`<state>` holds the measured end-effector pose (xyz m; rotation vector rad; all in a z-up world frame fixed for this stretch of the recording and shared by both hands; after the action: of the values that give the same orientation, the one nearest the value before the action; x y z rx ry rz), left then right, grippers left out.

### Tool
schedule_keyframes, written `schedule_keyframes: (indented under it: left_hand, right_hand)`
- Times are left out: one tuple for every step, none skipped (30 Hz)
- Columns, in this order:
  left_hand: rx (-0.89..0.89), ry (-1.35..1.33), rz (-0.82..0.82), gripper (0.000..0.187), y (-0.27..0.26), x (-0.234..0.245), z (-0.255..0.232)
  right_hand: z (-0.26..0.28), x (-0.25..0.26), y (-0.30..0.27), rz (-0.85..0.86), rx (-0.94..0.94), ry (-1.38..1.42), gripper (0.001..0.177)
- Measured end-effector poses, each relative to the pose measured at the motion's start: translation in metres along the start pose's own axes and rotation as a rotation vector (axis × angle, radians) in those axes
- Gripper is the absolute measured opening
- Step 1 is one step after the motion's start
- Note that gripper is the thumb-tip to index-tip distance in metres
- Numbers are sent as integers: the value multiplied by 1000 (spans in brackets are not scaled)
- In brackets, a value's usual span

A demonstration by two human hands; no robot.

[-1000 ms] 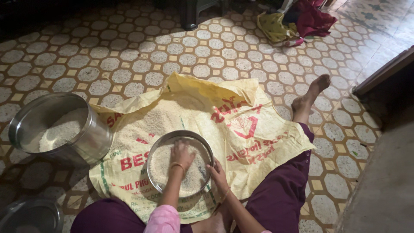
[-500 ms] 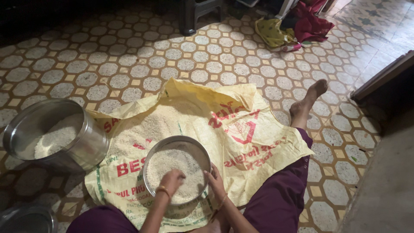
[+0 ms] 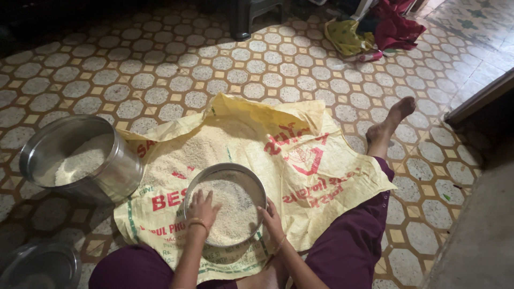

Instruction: The person sits on the floor and sifts rice using a metal sieve. They scoop rice from a sack into the sieve, shake it to separate impurities, and transfer the sifted rice into a metal pot.

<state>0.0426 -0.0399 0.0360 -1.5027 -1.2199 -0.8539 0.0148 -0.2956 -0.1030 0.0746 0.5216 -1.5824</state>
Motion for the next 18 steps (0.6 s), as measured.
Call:
schedule_keyframes:
  left_hand:
    - [3, 44, 106, 79, -6, -2, -7]
    - [5, 89, 212, 88, -15, -7, -17]
    - [5, 134, 317, 99, -20, -13, -29]
    - [-83, 164, 404, 97, -24, -20, -43]
    - [-170, 193, 490, 95, -30, -28, -55]
    - [-199, 110, 524, 92, -33, -34, -63]
    - [-226, 26, 557, 89, -33, -38, -68]
    - [-254, -58, 590, 85, -30, -40, -70]
    - [-209, -29, 495, 84, -24, -38, -66]
    - [-164, 0, 401, 83, -17, -33, -60]
    - [-119, 27, 306, 81, -9, -26, -51]
    - [-25, -4, 248, 82, -4, -20, -39]
    - [70, -36, 188, 84, -1, -13, -26]
    - [165, -68, 129, 85, -1, -9, -18]
    - [149, 9, 199, 87, -3, -11, -18]
    - [132, 86, 270, 90, -7, -14, -20]
    - [116, 165, 340, 93, -9, -18, -23]
    - [38, 103, 365, 91, -12, -24, -31]
  right_hand:
    - [0, 0, 0, -8, -12, -7, 61]
    - [1, 0, -1, -16, -25, -14, 61]
    - [1, 0, -1, -24, -35, -21, 61]
    - [2, -1, -1, -14, -35, -4, 62]
    - [2, -1, -2, -4, -35, 12, 62]
    - [2, 0, -2, 6, -36, 29, 62]
    - [2, 0, -1, -2, -40, 8, 63]
    - [2, -1, -1, -10, -44, -13, 63]
    - [2, 0, -1, -18, -49, -36, 64]
    - [1, 0, 0, -11, -35, -15, 63]
    - [1, 0, 0, -4, -22, 3, 62]
    - [1, 0, 0, 2, -9, 22, 61]
    - [1, 0, 0, 1, -9, 8, 61]
    - [1, 0, -1, 0, -8, -5, 61]
    - [1, -1, -1, 1, -7, -19, 61]
    - [2, -1, -1, 1, -14, -5, 61]
    - [3, -2, 0, 1, -21, 12, 61]
    - [4, -2, 1, 2, -27, 29, 62]
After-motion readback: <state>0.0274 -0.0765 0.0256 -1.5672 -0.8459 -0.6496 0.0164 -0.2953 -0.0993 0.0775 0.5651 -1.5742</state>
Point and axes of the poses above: each hand's wrist, its own y-axis towards the middle knuckle, its own x-axis out of the back of the hand, z = x × y, the point moved 2 cm from there along y, towards the middle knuckle, and after that the axes turned 4 degrees about -x, right-handed, at the moved point
